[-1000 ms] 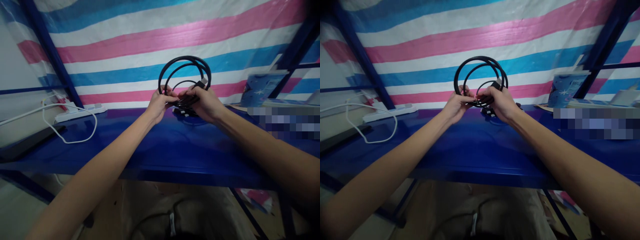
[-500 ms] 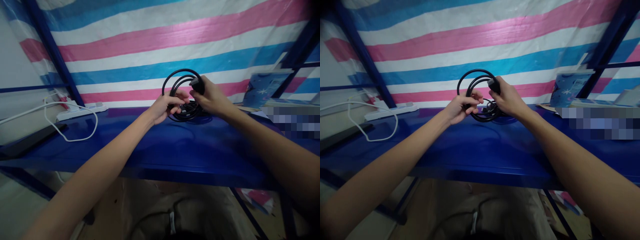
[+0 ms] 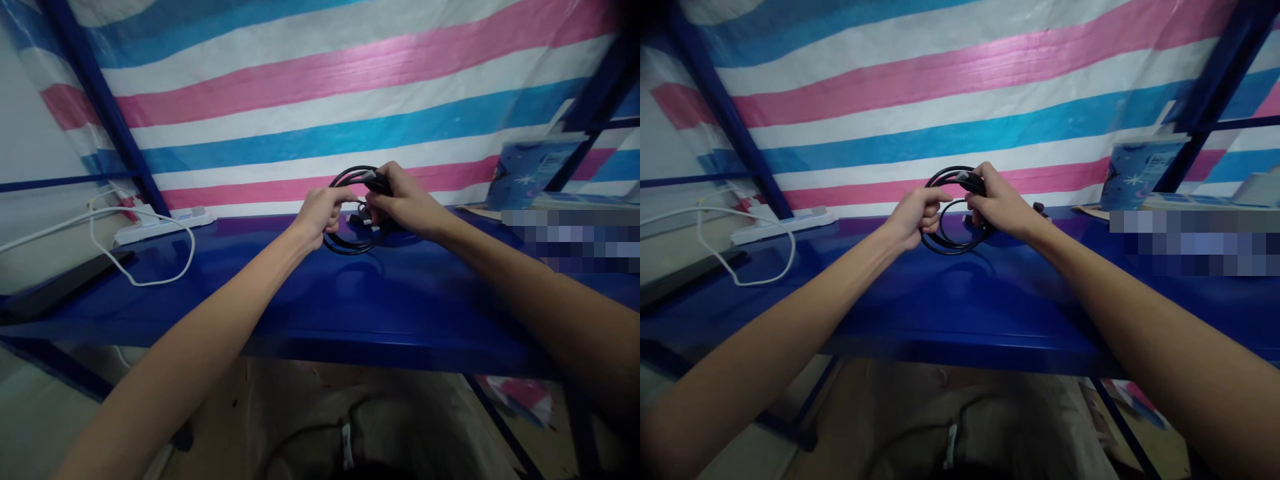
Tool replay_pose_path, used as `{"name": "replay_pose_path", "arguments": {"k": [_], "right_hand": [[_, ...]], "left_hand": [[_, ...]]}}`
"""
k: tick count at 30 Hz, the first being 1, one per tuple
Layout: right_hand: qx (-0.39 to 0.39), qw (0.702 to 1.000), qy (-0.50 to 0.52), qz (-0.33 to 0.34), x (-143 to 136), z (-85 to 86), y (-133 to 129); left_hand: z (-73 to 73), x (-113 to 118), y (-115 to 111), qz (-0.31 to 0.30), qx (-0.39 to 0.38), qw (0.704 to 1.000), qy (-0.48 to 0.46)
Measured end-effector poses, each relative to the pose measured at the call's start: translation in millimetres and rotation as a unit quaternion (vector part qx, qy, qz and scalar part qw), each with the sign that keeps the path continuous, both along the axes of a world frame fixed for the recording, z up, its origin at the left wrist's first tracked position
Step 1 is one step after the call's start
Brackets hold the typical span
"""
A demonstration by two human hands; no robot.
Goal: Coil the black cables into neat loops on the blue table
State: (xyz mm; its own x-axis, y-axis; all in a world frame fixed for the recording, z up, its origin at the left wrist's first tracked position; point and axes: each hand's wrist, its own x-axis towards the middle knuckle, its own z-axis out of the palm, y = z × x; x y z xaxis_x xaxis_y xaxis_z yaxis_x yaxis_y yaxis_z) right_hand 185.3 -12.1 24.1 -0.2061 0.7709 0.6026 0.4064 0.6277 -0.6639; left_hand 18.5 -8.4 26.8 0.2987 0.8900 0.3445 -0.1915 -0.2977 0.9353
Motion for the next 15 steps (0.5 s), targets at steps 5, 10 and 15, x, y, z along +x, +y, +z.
{"name": "replay_pose_path", "arguments": {"k": [5, 10, 15], "right_hand": [[-0.173, 0.97, 0.122, 0.122, -0.7, -5.6, 4.5], [-0.156, 0.964, 0.174, 0.125, 1.5, -0.3, -0.3], [0.016, 0.998, -0.007, -0.063, 14.2, 12.9, -3.5]], "left_hand": [[2.8, -1.3, 1.9, 0.047, 0.002, 0.991, -0.125], [3.6, -1.0, -2.7, -0.055, 0.001, 0.994, -0.09], [2.8, 6.2, -10.9, -0.15, -0.017, 0.989, -0.01]]}}
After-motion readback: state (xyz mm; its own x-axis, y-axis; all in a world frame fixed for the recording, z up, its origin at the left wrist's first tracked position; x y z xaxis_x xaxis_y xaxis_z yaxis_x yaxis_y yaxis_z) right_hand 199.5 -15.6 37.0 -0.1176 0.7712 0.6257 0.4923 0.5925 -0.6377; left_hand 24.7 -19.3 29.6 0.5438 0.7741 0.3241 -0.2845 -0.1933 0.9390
